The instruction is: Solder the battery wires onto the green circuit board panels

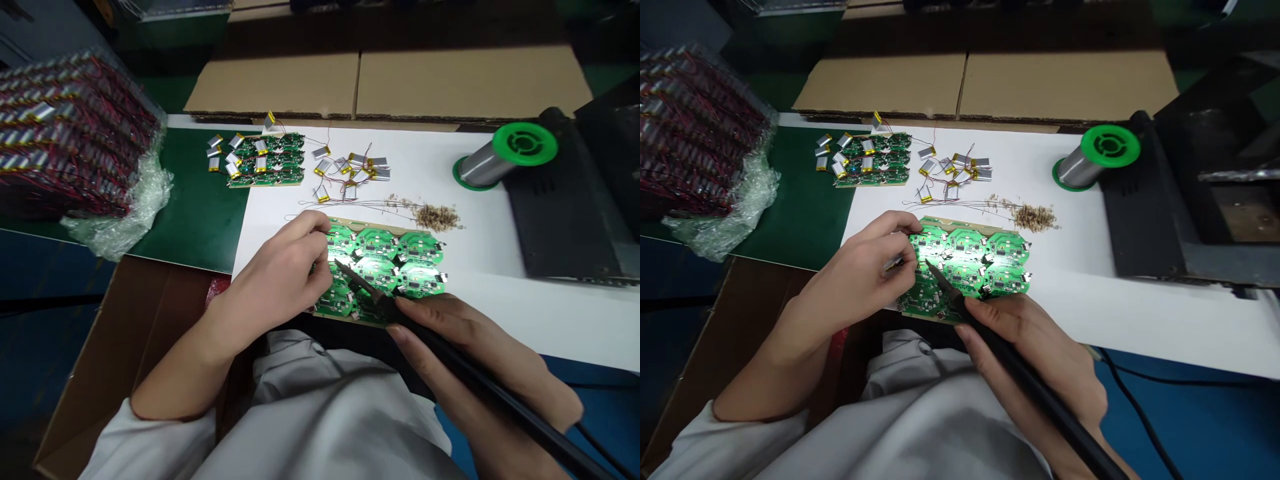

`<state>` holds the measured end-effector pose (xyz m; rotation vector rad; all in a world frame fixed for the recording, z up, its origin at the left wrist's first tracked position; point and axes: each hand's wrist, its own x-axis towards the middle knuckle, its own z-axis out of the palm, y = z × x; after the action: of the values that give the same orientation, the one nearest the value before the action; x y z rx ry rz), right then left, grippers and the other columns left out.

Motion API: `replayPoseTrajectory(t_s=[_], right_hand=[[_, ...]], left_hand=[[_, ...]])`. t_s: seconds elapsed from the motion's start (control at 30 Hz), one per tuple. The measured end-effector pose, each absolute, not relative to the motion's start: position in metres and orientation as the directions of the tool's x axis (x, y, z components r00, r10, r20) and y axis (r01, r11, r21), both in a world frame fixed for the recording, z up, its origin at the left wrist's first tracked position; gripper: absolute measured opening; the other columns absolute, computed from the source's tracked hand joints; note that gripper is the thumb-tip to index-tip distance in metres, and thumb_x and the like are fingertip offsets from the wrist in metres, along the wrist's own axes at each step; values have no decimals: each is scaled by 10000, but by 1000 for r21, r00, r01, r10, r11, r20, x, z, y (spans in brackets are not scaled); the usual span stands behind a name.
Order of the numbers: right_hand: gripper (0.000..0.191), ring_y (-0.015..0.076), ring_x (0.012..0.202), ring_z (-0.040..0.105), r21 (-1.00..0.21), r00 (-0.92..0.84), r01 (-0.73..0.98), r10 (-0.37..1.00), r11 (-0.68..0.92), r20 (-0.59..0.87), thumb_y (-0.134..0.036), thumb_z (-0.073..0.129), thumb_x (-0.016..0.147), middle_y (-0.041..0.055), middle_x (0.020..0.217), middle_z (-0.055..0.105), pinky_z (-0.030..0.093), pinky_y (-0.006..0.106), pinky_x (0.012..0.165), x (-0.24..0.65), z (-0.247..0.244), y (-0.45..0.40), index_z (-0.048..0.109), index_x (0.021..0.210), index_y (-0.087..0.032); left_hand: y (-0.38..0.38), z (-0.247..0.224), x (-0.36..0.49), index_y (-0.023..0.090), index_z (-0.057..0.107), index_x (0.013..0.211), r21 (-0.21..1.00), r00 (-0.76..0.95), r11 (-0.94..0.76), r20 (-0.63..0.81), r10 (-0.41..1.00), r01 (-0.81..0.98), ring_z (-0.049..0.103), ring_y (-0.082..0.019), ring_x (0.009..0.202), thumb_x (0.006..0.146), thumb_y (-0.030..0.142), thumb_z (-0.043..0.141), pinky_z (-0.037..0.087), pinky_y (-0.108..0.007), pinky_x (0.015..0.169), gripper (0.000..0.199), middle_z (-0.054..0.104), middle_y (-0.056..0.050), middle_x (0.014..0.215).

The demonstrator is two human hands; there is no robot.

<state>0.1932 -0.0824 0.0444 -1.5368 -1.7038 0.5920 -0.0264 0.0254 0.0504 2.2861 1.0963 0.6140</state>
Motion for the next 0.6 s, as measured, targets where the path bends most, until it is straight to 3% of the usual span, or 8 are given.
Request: replayPoseTrajectory(t_s=[0.27, 0.47, 0.6], right_hand=[[269, 233, 989, 786, -765, -84, 607, 975, 214, 206, -245, 655, 992, 41, 1125, 787, 675, 353, 918, 201, 46, -83, 759, 1238, -281], [277, 262, 1045, 782, -728, -73, 637, 959, 255, 273, -227, 685, 966, 46, 1131, 796, 681, 388, 932, 198, 47, -82, 763, 1225, -290], [268, 264, 1018, 791, -707, -100, 664, 966, 243, 237, -257, 643, 995, 47, 1133, 791, 685, 380, 903, 197, 51, -82, 755, 1236, -295]], left_hand=[[26, 51, -22, 196, 528, 769, 590, 573, -547, 167, 802, 594, 667, -233, 1053, 882, -39, 515, 547, -352, 831, 261, 635, -120, 1160], [26, 53, -20, 202, 516, 762, 570, 579, -547, 148, 802, 612, 655, -244, 1062, 891, -36, 497, 554, -372, 855, 271, 626, -122, 1160], [26, 54, -19, 206, 521, 767, 564, 579, -547, 144, 803, 619, 652, -247, 1066, 889, -40, 490, 554, -385, 871, 277, 622, -119, 1162]])
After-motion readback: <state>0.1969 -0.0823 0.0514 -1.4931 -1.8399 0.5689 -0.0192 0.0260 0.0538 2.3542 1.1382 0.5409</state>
